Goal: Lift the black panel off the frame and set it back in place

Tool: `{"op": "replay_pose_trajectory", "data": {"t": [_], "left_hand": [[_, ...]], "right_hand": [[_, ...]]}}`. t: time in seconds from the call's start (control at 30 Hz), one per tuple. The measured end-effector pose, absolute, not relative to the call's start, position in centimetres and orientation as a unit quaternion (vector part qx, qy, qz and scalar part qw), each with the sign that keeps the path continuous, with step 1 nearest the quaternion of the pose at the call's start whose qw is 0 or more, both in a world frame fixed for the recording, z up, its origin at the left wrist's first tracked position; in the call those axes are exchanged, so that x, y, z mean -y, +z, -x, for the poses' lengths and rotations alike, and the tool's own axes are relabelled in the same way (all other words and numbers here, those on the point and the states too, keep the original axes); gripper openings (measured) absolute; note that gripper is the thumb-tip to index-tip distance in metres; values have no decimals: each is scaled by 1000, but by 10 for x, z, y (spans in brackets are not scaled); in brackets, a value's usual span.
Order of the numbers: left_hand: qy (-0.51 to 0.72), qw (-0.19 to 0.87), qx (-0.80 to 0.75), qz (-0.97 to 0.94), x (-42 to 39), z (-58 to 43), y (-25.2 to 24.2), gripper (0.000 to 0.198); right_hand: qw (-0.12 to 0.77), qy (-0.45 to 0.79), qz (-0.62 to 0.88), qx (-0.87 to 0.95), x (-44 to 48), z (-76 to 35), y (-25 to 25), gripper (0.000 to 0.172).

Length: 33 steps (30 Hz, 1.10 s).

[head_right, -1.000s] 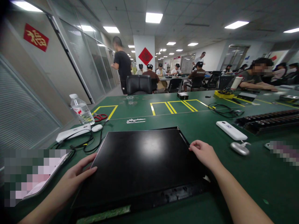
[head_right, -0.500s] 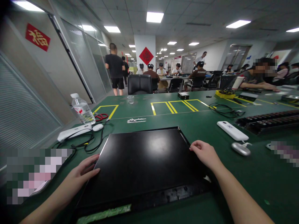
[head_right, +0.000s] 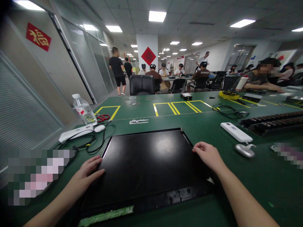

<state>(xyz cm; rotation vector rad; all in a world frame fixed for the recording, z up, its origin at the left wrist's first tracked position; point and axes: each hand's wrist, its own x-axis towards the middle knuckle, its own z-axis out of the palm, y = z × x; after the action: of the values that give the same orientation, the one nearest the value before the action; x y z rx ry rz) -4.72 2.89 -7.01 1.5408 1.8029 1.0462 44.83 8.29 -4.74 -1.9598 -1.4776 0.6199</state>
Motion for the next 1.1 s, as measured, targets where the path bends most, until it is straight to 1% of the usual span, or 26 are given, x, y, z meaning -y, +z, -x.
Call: {"op": "replay_pose_trajectory", "data": {"t": [0.13, 0.33, 0.5, 0.77, 1.1], "left_hand": [[370, 248, -674, -589, -29, 47, -69, 51], [344, 223, -678, -610, -29, 45, -67, 56], [338, 205, -676, -622, -30, 46, -69, 49], [343, 183, -668, -635, -30, 47, -73, 45], [330, 169, -668, -645, -29, 45, -70, 47]], "right_hand": [[293, 213, 745, 560, -83, -447, -46, 27], [294, 198, 743, 568, -82, -446, -45, 26], [300, 196, 737, 573, -82, -446, -45, 25], [302, 190, 735, 577, -83, -447, -46, 25], [299, 183, 731, 585, -83, -448, -47, 24]]}}
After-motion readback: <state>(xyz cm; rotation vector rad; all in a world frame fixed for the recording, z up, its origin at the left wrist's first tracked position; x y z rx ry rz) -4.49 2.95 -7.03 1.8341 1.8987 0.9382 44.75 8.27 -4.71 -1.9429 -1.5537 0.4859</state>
